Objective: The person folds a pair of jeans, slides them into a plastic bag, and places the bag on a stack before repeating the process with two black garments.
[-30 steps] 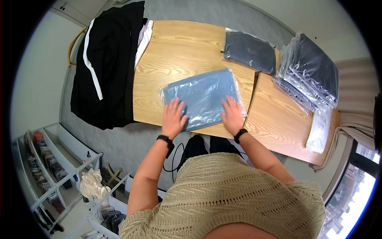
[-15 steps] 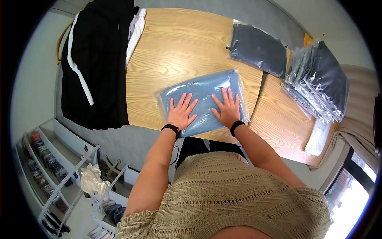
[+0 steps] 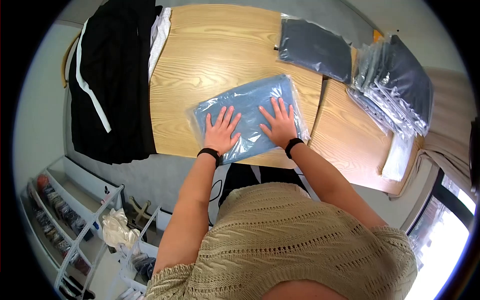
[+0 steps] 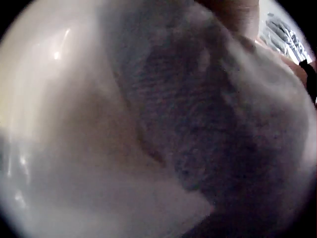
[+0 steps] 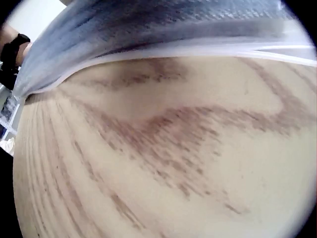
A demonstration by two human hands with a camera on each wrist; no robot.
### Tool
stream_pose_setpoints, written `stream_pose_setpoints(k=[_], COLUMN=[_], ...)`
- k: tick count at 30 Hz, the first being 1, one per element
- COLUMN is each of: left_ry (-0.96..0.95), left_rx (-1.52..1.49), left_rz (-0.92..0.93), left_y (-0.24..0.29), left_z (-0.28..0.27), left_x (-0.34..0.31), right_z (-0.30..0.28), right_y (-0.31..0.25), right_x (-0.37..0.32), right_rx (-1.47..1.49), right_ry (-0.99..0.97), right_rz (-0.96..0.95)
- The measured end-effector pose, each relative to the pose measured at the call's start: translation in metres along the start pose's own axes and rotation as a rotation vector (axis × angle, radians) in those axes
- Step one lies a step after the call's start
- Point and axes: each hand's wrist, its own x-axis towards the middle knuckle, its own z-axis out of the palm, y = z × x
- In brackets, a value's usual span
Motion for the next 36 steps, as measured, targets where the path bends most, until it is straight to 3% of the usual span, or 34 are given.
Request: stream_pose_setpoints(k=[4, 6, 7, 8, 10, 11, 13, 14, 16, 18, 20, 22, 24, 30, 33, 36], left_ry=[0.023, 0.236, 0.315, 0.322, 0.402, 0.407, 0.119, 0.126, 0.072, 0.088, -0.211, 0.008, 0.066, -0.125, -0.085, -0.036], left_rx=[-0.103, -0.474, -0.409, -0.402, -0.576, -0.573, -1.089, -1.088, -1.244, -1.200, -1.366, -1.632, -1.614, -1.423, -1.402, -1.397], left_rz=[0.030, -0.133, -0.257, -0.257, -0.803, -0.801, -1.053, -1.044, -0.953, -0.871, -0.895, -0.720, -0.674, -0.640, -0.560, -0.477], left_y=[-0.004, -0.015, -0.018, -0.023, -0.034, -0.037, -0.040, -0.039, -0.033, -0.034, -0.046, -0.042, -0.035, -0.013, 0.010, 0.055], left_z=[-0.026, -0.039, -0.046, -0.043, -0.015, -0.003, 0.015, 0.022, 0.028, 0.022, 0.014, 0.010, -0.024, -0.116, -0.131, -0.158], left_x=[-0.003, -0.016, -0.029, -0.042, -0.069, -0.077, -0.087, -0.088, -0.087, -0.089, -0.091, -0.096, -0.100, -0.107, -0.100, -0.067], right_z=[-0.013, -0.022, -0.019, -0.016, -0.011, -0.013, -0.019, -0.019, -0.006, 0.002, -0.007, -0.023, -0.049, -0.124, -0.152, -0.183], right_y=[0.007, 0.024, 0.033, 0.043, 0.057, 0.057, 0.058, 0.062, 0.073, 0.073, 0.072, 0.066, 0.050, 0.027, 0.045, 0.077], right_x=[-0.004, -0.015, -0.023, -0.028, -0.035, -0.037, -0.038, -0.038, -0.040, -0.043, -0.048, -0.060, -0.072, -0.117, -0.140, -0.167], right_rx=[0.081, 0.345, 0.319, 0.321, 0.389, 0.391, 0.598, 0.600, 0.966, 1.113, 0.974, 1.358, 1.435, 1.642, 1.541, 1.524], right_ry=[0.063, 0.110, 0.170, 0.177, 0.048, 0.054, -0.067, -0.055, -0.229, -0.199, -0.291, -0.288, -0.285, -0.303, -0.376, -0.159], right_rz=[-0.044, 0.123, 0.231, 0.225, 0.738, 0.735, 0.887, 0.886, 0.752, 0.736, 0.656, 0.470, 0.390, 0.465, 0.525, 0.372])
